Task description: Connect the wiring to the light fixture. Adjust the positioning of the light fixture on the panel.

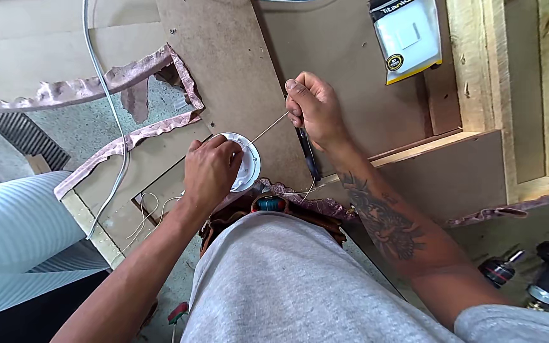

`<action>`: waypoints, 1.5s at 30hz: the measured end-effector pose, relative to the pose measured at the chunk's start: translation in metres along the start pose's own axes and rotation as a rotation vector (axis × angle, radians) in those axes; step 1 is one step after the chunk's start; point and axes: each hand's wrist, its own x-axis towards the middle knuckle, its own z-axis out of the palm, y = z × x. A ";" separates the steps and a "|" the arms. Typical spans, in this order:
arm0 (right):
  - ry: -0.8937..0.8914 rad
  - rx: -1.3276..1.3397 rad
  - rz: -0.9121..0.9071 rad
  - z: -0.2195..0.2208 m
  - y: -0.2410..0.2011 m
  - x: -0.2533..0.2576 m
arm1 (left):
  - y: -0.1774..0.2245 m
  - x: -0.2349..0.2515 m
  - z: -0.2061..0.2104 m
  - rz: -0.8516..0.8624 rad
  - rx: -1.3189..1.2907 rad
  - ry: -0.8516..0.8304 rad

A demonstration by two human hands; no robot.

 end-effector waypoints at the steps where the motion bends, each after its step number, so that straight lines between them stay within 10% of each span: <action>1: 0.001 -0.003 0.005 -0.001 0.000 0.001 | -0.003 0.003 -0.002 -0.001 0.012 -0.050; 10: 0.129 -0.220 0.005 -0.004 0.016 0.005 | -0.021 0.015 -0.012 0.001 -0.115 -0.177; 18: 0.106 -0.642 0.101 0.000 -0.062 -0.056 | -0.027 -0.009 -0.049 -0.133 -0.686 -0.190; 24: -0.075 -0.295 0.368 0.091 -0.029 -0.133 | 0.015 -0.074 -0.050 -0.076 -0.922 -0.136; 28: -0.081 -0.075 0.193 0.128 -0.010 -0.157 | 0.023 -0.132 -0.041 -0.007 -0.936 -0.110; 37: 0.157 -0.336 0.064 0.084 -0.056 -0.169 | -0.087 -0.259 -0.033 0.159 -0.917 -0.380; 45: 0.079 -0.794 0.303 0.014 -0.110 -0.191 | -0.237 -0.284 0.003 -0.246 -0.324 0.209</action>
